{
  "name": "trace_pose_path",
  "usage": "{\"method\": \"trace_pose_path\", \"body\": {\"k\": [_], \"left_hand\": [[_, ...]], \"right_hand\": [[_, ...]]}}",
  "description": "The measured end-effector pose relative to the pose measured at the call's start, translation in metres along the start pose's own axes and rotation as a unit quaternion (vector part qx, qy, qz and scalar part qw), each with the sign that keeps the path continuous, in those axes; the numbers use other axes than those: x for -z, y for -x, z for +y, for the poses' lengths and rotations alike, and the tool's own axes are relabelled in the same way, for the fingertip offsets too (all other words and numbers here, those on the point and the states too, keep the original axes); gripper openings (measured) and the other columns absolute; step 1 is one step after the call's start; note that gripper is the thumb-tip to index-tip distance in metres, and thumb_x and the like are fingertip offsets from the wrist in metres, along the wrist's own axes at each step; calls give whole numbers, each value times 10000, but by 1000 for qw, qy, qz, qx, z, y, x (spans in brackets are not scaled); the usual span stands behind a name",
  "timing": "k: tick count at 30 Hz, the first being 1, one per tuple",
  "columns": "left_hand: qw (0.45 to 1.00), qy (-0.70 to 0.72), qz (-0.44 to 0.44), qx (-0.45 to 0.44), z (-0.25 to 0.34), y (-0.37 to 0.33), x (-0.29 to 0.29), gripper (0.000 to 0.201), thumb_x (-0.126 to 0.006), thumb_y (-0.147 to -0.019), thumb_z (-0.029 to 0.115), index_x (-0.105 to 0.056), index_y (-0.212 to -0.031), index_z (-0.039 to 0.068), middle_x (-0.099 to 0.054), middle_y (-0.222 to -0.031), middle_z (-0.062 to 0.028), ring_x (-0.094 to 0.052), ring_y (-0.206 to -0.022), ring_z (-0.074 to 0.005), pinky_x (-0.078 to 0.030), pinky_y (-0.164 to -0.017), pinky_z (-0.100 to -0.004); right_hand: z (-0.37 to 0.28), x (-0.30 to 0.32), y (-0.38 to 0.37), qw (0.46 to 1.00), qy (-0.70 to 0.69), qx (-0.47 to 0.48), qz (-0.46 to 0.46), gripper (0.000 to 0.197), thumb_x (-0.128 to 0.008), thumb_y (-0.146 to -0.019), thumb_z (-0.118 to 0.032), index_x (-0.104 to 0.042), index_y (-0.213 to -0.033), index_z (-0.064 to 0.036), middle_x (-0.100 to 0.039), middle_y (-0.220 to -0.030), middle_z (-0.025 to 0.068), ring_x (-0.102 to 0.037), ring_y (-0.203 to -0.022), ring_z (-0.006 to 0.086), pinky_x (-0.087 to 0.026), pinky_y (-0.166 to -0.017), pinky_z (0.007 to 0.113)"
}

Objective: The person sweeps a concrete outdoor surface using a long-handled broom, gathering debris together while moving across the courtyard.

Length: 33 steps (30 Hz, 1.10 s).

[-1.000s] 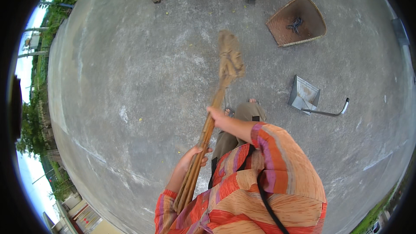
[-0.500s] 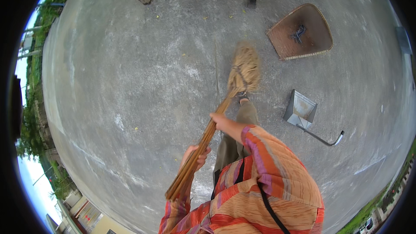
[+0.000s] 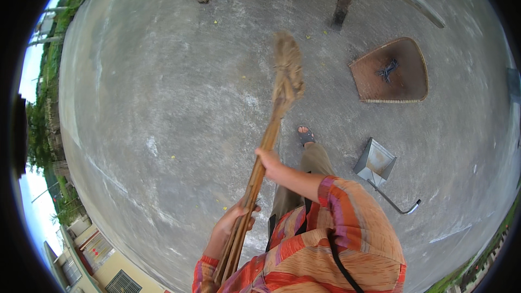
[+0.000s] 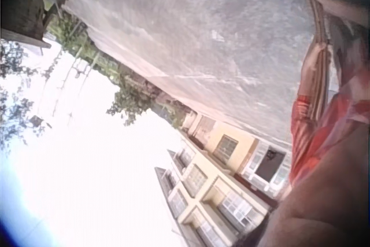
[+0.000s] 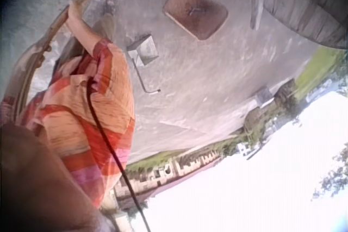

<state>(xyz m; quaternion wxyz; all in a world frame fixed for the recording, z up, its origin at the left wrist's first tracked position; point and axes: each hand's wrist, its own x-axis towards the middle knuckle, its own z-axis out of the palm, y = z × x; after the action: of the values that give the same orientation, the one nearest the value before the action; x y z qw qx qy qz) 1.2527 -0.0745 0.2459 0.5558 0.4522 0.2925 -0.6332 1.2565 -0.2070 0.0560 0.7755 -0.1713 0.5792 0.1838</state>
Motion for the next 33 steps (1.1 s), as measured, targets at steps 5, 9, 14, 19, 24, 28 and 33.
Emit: {"method": "trace_pose_path", "body": {"k": [5, 9, 14, 19, 24, 28, 33], "left_hand": [[994, 80, -73, 30, 54, -148, -15, 527, -538, -788, 279, -361, -1206, 11, -494, -931, -89, -454, -521, -76, -378, -406, -186], [951, 222, -207, 62, 103, -224, -9, 359, -473, -847, 239, -441, -1060, -49, -505, -856, -86, -477, -558, -51, -378, -405, -149], [933, 298, -200, 3, 71, -172, 67, 345, -458, -852, 214, -428, -1030, -80, -461, -871, -110, -425, -529, -50, -380, -401, -150], [968, 235, 76, -42, 35, -45, 75, 432, -553, -774, 290, -429, -1076, 7, -495, -884, -67, -429, -505, -93, -351, -386, -188], [984, 128, 97, -79, 64, 5, 59, 523, -572, -696, 297, -393, -1138, 82, -512, -943, -80, -505, -515, -152, -422, -430, -252], [989, 114, 31, -93, 115, -23, 72, 528, -572, -698, 286, -378, -1141, 74, -509, -956, -71, -509, -543, -149, -433, -452, -266], [978, 157, -115, -77, 212, -140, 90, 702, -603, -728, 252, -241, -1318, 135, -497, -993, -80, -507, -622, -143, -452, -517, -249]], "right_hand": [[-127, 67, -93, 997, -44, 35, 45, 268, -589, -710, -131, -467, -925, -29, -482, -806, 96, -506, -717, 236, -468, -645, 420], [-187, 76, -162, 999, -5, 27, 46, 273, -571, -713, -114, -443, -934, -18, -472, -828, 120, -510, -740, 257, -469, -671, 463], [-84, 17, -217, 998, 62, 4, 20, 255, -589, -733, -136, -489, -940, -24, -511, -806, 114, -536, -746, 265, -479, -645, 473], [12, -88, -119, 991, 132, -34, -5, 193, -634, -680, -104, -546, -783, 33, -512, -692, 84, -519, -608, 202, -433, -518, 384], [12, -144, -60, 988, 127, -26, -79, 203, -625, -669, -137, -532, -760, 19, -497, -666, 65, -496, -585, 173, -393, -497, 371], [-46, -162, -96, 988, 133, 1, -80, 188, -604, -681, -140, -526, -765, 9, -483, -656, 57, -496, -589, 163, -394, -493, 358], [-202, -180, -161, 981, 161, 106, 20, 220, -613, -697, -120, -519, -855, 1, -497, -692, 78, -502, -576, 188, -433, -481, 385]]}}
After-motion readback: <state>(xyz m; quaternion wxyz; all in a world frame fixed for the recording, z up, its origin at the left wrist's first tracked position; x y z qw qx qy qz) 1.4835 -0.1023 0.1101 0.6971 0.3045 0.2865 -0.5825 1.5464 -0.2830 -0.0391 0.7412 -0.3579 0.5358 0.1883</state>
